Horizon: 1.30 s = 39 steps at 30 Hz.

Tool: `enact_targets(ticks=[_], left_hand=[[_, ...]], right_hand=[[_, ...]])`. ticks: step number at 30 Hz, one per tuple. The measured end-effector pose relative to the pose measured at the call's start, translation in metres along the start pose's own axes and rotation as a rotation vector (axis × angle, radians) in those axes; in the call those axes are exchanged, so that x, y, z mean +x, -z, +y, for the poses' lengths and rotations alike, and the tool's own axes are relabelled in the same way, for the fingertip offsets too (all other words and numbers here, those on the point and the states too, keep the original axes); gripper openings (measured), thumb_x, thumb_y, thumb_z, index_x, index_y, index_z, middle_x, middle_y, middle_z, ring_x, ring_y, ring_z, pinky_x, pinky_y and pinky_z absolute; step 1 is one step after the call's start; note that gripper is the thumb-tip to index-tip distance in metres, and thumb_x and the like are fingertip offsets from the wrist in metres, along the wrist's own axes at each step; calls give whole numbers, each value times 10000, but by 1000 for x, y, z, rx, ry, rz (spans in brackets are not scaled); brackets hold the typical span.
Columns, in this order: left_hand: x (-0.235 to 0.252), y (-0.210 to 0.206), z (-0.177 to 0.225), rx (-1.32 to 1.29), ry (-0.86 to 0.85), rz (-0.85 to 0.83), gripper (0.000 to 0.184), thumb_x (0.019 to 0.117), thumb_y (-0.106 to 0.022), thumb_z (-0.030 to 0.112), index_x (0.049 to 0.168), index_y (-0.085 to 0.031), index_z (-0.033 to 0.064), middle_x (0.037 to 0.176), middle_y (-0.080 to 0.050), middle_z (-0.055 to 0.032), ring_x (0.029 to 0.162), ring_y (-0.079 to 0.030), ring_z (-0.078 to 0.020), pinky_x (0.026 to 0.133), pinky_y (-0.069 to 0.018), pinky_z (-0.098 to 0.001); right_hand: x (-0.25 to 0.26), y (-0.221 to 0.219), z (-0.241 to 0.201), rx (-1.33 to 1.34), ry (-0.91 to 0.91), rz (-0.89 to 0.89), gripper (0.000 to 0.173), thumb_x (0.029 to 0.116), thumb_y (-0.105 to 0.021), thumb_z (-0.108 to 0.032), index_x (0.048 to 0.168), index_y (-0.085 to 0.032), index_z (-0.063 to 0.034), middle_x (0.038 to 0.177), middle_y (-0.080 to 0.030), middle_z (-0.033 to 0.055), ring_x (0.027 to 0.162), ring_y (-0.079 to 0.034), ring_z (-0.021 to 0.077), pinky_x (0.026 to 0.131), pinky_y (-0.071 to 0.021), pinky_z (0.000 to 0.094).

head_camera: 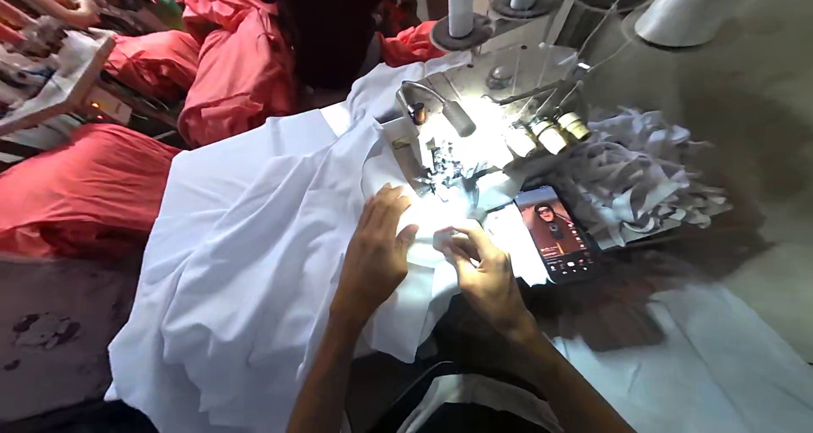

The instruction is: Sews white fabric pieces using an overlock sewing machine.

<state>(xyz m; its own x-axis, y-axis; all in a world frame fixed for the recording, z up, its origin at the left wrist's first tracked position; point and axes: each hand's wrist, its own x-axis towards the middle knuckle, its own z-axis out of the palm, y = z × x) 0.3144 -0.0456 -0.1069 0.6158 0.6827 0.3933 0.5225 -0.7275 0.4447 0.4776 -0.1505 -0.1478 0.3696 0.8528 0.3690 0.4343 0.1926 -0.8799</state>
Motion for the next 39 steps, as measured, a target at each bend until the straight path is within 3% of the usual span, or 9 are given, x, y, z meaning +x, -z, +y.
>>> enact_targets(ticks=[2,5,14,20,27,31,33,36,39], left_hand=[[-2,-4,-7,-1,-59,-5,414,1087,-449,314,1385,-619,82,1536,-523,-62,1515,-357,-216,1254,-306,-450],[1,-1,-10,-19,-82,-7,401,1094,-420,289,1370,-647,109,1525,-542,-29,1512,-363,-195,1267,-263,-501],[8,-5,-9,36,-112,-53,423,1095,-392,316,1340,-679,125,1573,-488,-38,1545,-294,-209,1277,-231,-505],[16,-4,-14,12,-169,-95,490,1107,-313,369,1434,-609,154,1607,-440,-52,1558,-260,-229,1276,-185,-564],[24,-3,-14,35,-196,-106,508,1094,-334,374,1395,-618,79,1602,-440,-90,1556,-265,-250,1277,-158,-569],[26,1,-15,-12,-179,-141,622,1082,-341,459,1489,-485,12,1626,-401,-91,1563,-245,-225,1285,-128,-560],[28,7,-18,-58,-214,-184,586,1068,-387,481,1403,-563,33,1609,-420,-102,1564,-238,-245,1281,-131,-571],[30,19,-25,-123,-326,-263,341,1008,-567,423,1089,-683,113,1528,-505,-103,1546,-274,-287,1274,-201,-571],[27,31,-26,-88,-435,-322,187,966,-647,329,1020,-717,164,1396,-592,-96,1483,-384,-284,1251,-297,-510]], right_hand=[[1,2,-2,-10,-3,-13,281,963,-638,-69,1237,-696,-43,967,-761,29,838,-720,33,791,-608,201],[4,6,-5,-33,-15,1,312,964,-618,-83,1261,-715,-88,948,-749,9,781,-680,5,738,-575,173],[8,14,-7,-3,-59,15,332,988,-573,-80,1296,-697,-56,1133,-757,45,972,-710,21,875,-582,187],[11,14,-5,1,-102,118,321,949,-559,-80,1227,-718,-53,882,-724,-18,704,-626,-34,656,-536,134],[17,17,-2,82,-96,125,351,925,-560,-32,1258,-670,-11,827,-675,-28,678,-602,-23,642,-531,131],[17,19,0,148,-109,125,320,922,-598,-11,1242,-620,-4,952,-713,17,747,-668,24,677,-583,169],[16,19,0,169,-104,119,278,936,-610,-10,1214,-613,6,1042,-719,51,829,-701,55,736,-608,193],[13,20,4,167,-75,95,195,955,-609,-23,1144,-640,16,1007,-724,45,876,-703,54,785,-604,197],[6,23,4,146,-108,55,169,967,-587,-50,1096,-691,-13,971,-735,18,856,-691,40,776,-585,182]])
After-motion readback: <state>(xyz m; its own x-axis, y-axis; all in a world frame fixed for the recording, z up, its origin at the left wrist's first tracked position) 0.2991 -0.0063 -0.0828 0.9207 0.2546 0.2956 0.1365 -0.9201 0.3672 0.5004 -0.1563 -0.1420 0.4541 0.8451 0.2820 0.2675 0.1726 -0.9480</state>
